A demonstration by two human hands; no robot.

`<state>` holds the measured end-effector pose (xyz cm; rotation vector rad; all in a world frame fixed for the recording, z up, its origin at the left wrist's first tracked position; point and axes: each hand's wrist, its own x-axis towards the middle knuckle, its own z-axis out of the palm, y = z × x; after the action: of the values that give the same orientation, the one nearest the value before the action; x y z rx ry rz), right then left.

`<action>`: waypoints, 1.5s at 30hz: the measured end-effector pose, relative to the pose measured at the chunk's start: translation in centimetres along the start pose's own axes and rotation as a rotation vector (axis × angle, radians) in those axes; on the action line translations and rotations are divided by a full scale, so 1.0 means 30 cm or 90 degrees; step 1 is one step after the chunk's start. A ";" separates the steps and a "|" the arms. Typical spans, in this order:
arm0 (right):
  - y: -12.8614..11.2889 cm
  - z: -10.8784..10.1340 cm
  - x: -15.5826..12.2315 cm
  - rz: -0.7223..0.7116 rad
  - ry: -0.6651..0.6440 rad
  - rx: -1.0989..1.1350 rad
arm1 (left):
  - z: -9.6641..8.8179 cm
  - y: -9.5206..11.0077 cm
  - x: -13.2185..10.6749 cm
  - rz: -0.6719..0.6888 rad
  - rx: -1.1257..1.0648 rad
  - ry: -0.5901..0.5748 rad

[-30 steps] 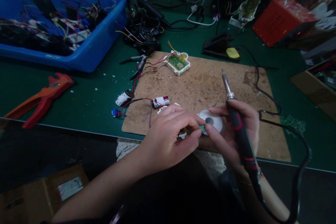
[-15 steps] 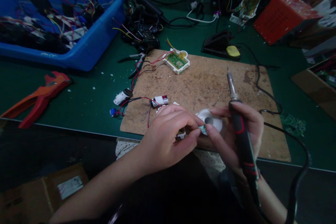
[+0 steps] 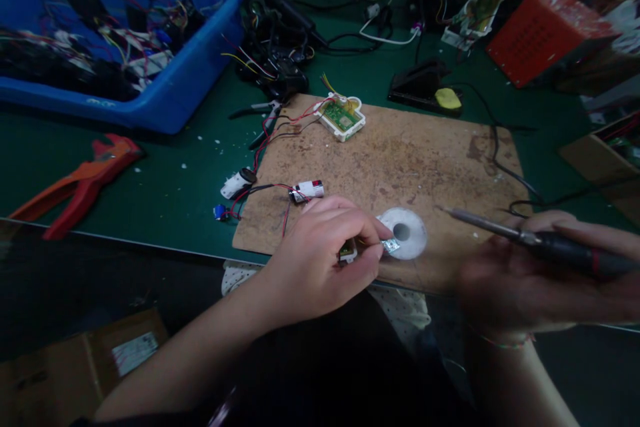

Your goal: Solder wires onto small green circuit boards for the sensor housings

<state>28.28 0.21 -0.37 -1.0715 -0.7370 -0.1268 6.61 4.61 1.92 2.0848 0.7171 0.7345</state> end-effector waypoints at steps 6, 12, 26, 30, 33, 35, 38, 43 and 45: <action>0.011 -0.002 -0.040 -0.067 -0.068 0.080 | -0.008 -0.004 0.002 0.000 -0.010 -0.015; 0.005 -0.011 -0.043 -0.059 -0.147 0.073 | -0.015 -0.008 0.007 0.013 -0.023 -0.025; -0.016 -0.004 -0.041 -0.037 -0.206 0.043 | -0.020 -0.003 0.011 0.004 -0.024 -0.038; -0.019 -0.005 -0.048 -0.033 -0.221 0.022 | -0.019 -0.002 0.014 0.002 -0.024 -0.037; -0.019 -0.007 -0.051 -0.039 -0.217 0.034 | -0.019 -0.003 0.015 -0.002 -0.026 -0.041; -0.019 -0.008 -0.051 -0.044 -0.217 0.040 | -0.019 -0.002 0.015 -0.002 -0.026 -0.043; -0.019 -0.009 -0.050 -0.030 -0.218 0.027 | -0.019 -0.002 0.014 -0.005 -0.022 -0.045; -0.021 -0.004 -0.050 -0.028 -0.212 0.031 | -0.018 -0.001 0.009 0.000 -0.017 -0.039; -0.020 -0.004 -0.050 -0.025 -0.212 0.034 | -0.018 -0.001 0.008 0.000 -0.017 -0.037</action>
<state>26.92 -0.55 -0.85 -1.0395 -1.0548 0.0398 6.37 5.07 2.23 2.0732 0.6726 0.6776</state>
